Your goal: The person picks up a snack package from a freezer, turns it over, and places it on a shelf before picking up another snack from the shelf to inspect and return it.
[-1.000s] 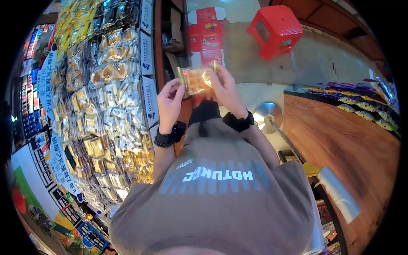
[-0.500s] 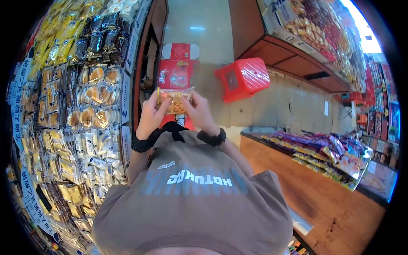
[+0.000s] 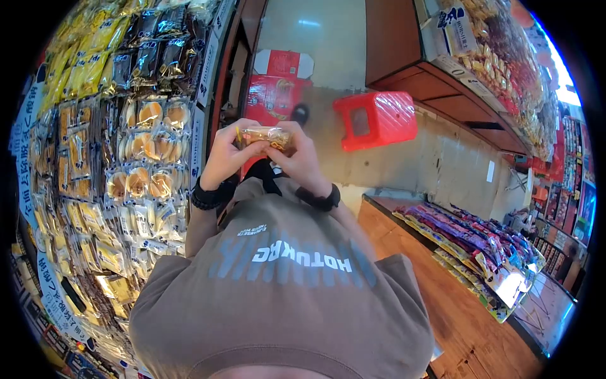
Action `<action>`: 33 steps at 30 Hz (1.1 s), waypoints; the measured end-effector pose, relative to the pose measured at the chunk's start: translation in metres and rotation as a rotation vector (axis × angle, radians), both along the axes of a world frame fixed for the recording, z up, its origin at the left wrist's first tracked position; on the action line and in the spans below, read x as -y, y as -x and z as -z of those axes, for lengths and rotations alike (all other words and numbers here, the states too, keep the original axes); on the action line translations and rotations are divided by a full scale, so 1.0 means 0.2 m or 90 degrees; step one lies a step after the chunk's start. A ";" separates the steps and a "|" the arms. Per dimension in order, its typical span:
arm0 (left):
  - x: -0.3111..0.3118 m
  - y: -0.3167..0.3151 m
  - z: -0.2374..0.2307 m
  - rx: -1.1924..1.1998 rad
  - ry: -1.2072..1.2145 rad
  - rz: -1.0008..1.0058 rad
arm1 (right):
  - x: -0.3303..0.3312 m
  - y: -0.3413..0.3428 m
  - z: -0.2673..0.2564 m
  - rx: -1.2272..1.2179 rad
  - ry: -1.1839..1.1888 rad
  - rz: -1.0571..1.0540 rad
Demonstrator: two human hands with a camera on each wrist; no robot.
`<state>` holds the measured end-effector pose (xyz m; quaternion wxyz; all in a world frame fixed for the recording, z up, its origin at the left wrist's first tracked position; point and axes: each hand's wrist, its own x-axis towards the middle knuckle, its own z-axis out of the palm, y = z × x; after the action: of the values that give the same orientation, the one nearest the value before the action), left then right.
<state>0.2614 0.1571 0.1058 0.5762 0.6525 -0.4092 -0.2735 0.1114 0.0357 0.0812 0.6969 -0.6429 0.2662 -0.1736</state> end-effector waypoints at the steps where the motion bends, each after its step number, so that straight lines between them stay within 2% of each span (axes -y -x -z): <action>1: 0.02 -0.03 0.00 0.028 -0.018 0.047 | 0.03 -0.01 0.03 0.022 0.028 -0.019; 3: 0.08 -0.08 0.02 0.042 -0.012 0.059 | 0.11 -0.06 0.08 0.048 0.044 -0.030; 5: 0.14 -0.13 0.01 0.054 -0.012 0.075 | 0.19 -0.11 0.12 0.118 0.204 -0.046; 12: 0.44 -0.33 -0.04 0.061 -0.127 0.015 | 0.56 -0.34 0.07 0.076 0.158 -0.132; 14: 0.54 -0.42 -0.02 0.099 -0.145 0.031 | 0.67 -0.41 0.06 0.093 0.205 -0.142; 16: 0.67 -0.50 -0.01 0.152 -0.061 0.059 | 0.76 -0.48 0.07 0.119 0.181 -0.109; 18: 0.79 -0.56 -0.02 0.158 -0.065 0.084 | 0.87 -0.55 0.06 0.186 0.278 -0.052; 21: 0.98 -0.63 -0.07 0.237 -0.004 0.099 | 1.02 -0.60 0.01 0.187 0.262 -0.026; 29: 1.28 -0.80 -0.10 0.227 0.014 0.104 | 1.32 -0.76 0.00 0.172 0.218 -0.062; 33: 1.37 -0.92 -0.10 0.209 0.017 0.103 | 1.40 -0.88 -0.01 0.116 0.203 -0.023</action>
<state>0.4446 -0.1169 0.1249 0.4862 0.6460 -0.5524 -0.2030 0.2883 -0.2438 0.0840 0.6106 -0.7315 0.1592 -0.2584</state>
